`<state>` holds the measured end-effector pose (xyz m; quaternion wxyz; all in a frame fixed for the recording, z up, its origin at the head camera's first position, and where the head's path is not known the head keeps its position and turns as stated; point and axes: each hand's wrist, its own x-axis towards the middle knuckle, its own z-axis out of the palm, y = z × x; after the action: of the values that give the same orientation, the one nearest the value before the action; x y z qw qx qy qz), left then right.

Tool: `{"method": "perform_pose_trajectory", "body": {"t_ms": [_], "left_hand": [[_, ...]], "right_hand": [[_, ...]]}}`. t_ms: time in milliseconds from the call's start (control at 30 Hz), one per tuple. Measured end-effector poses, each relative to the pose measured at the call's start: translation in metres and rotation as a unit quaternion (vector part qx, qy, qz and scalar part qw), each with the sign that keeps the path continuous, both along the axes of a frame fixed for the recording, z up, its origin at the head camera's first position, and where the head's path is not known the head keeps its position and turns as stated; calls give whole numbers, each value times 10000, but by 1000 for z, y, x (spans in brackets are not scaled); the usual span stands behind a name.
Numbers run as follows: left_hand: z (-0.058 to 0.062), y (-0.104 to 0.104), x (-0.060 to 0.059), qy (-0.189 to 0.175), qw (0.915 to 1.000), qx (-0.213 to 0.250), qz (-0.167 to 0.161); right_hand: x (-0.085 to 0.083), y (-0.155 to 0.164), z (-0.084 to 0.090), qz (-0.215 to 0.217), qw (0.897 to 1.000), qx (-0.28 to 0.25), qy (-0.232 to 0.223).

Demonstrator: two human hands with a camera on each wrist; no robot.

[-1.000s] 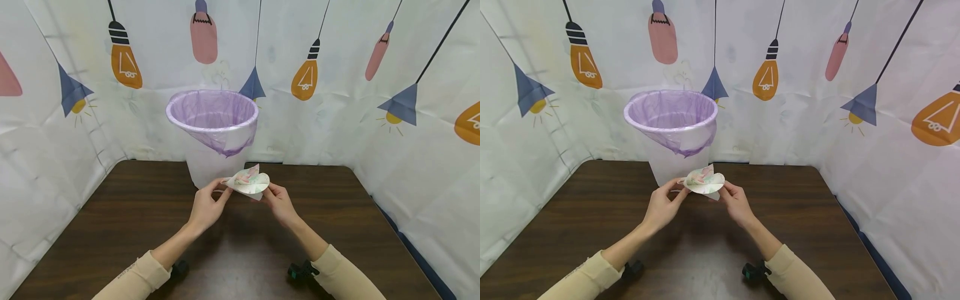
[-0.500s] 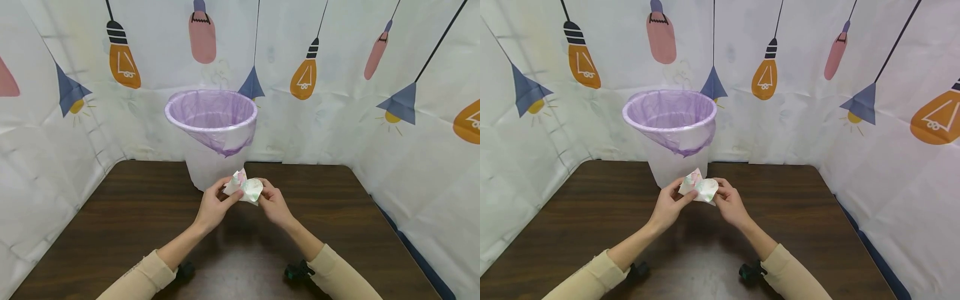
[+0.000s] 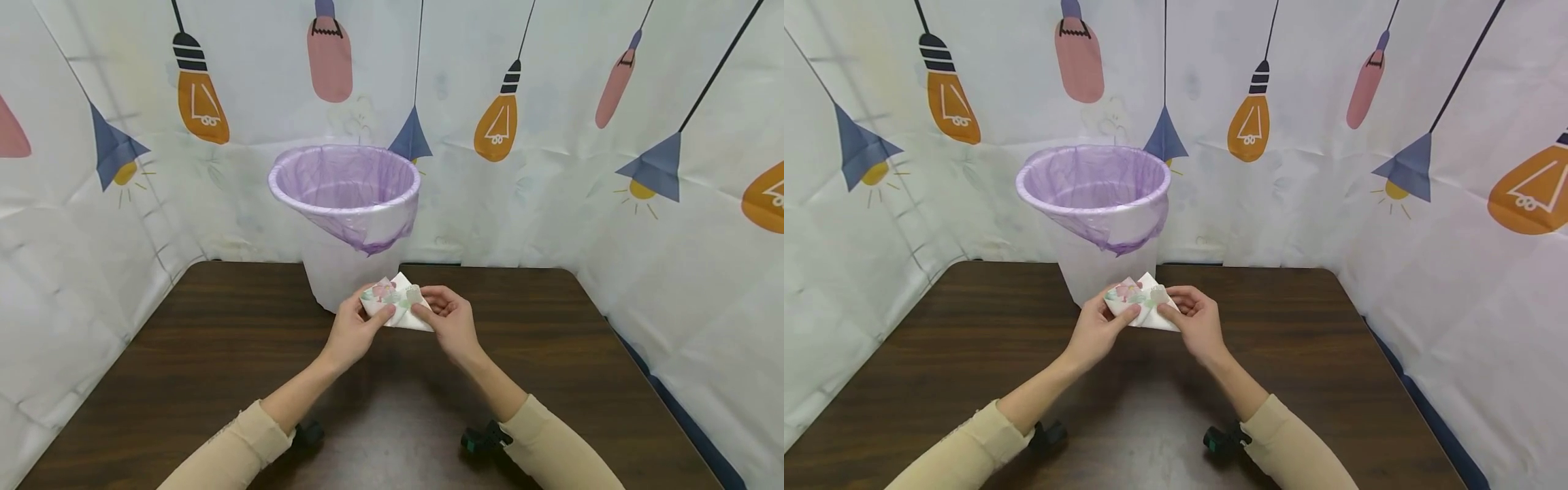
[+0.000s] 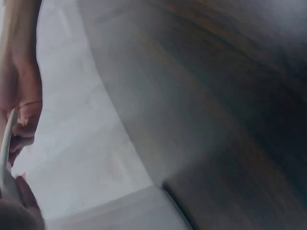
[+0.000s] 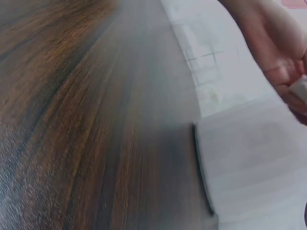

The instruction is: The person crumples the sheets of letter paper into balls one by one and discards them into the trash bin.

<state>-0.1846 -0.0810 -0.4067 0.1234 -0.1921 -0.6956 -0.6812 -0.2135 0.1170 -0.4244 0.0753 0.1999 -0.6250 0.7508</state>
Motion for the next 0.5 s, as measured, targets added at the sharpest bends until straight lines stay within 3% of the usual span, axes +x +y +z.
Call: {"method": "perform_pose_trajectory", "body": {"t_ms": [133,267,400,500], "left_hand": [[-4,0,0,-74,9936,-233,1106],[-8,1,2,343,9771,-618,2009],[-7,2,1,956,9656,-1032,2188],[-6,2,3,1158,9616,-1256,2147]], "right_hand": [[0,-2,0,-148,9996,-161,-198],[1,-5,0,-223,9991,-295,-225],[1,-7,-1,-404,9982,-363,-243],[1,-7,0,-544,9975,-381,-233]]}}
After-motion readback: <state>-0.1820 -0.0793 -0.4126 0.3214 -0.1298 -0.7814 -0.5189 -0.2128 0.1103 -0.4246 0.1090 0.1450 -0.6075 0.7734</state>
